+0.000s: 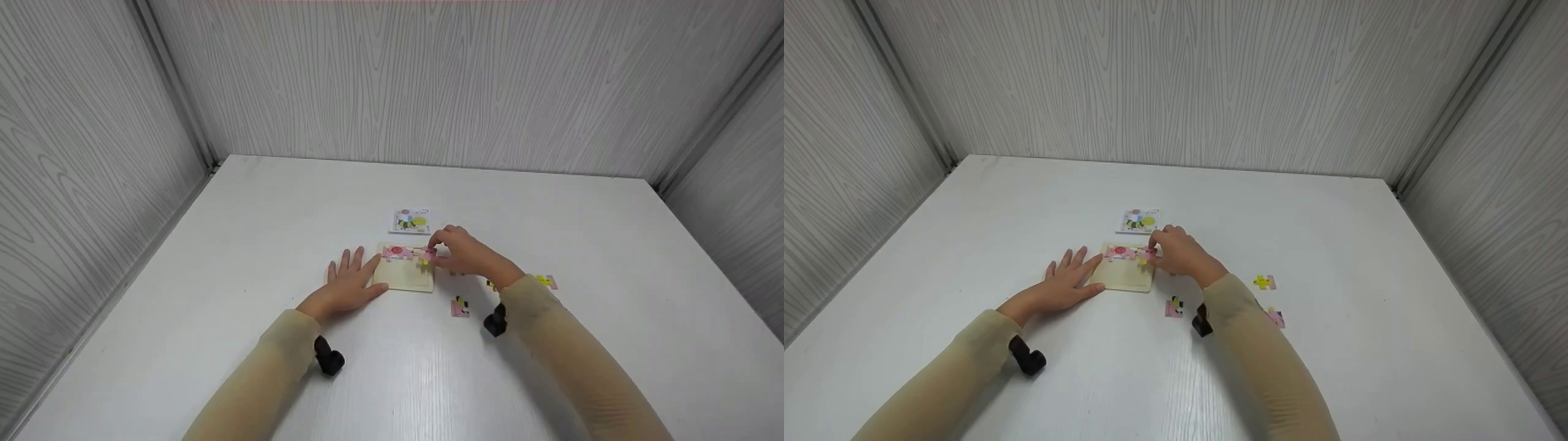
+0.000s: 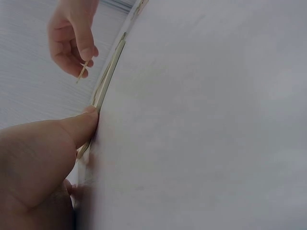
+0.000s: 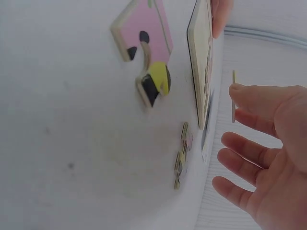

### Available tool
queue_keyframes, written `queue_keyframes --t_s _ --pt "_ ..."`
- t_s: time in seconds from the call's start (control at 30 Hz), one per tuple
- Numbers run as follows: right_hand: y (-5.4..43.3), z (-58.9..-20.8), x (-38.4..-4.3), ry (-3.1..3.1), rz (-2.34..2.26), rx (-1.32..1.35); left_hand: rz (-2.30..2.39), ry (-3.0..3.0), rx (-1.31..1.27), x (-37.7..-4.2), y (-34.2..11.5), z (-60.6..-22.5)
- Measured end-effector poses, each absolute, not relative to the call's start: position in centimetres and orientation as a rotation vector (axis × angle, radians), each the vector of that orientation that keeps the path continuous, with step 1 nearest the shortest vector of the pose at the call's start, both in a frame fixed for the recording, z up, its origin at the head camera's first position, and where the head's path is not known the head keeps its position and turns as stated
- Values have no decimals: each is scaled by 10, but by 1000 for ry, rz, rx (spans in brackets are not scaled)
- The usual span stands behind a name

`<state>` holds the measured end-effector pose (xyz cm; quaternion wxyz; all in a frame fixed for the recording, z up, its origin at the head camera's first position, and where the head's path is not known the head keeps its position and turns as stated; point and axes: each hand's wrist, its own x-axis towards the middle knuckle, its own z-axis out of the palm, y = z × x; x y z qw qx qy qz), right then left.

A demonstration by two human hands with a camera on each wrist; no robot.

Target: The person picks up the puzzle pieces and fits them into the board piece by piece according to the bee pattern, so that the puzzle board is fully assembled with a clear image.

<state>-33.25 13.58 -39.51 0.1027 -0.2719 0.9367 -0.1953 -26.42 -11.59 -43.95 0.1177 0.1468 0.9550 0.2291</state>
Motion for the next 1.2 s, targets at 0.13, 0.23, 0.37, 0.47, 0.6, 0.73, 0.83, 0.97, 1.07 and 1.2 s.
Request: queue_keyframes --t_s 0.13,0.23,0.37,0.47,0.6,0.73,0.83,0.97,1.07,1.2 --pt "131 -398 -336 2787 -508 -838 681 2790 421 -264 -116 -440" --pt "127 -400 -338 2790 -472 -784 685 2786 419 -263 -115 -440" --pt "122 -403 -341 2787 -421 -702 662 2795 416 -264 -115 -441" --pt "118 -405 -342 2786 -383 -693 634 2802 417 -264 -115 -442" --pt "116 -406 -345 2787 -354 -692 639 2802 430 -265 -115 -442" --pt "116 -408 -347 2772 -376 -647 651 2805 438 -265 -114 -442" --pt "116 -409 -349 2760 -398 -632 651 2807 434 -265 -115 -442" --pt "115 -408 -351 2771 -400 -679 664 2810 438 -265 -115 -442" --pt "114 -408 -351 2785 -393 -721 668 2811 442 -266 -116 -442" --pt "113 -407 -351 2783 -411 -718 669 2809 436 -266 -116 -442"
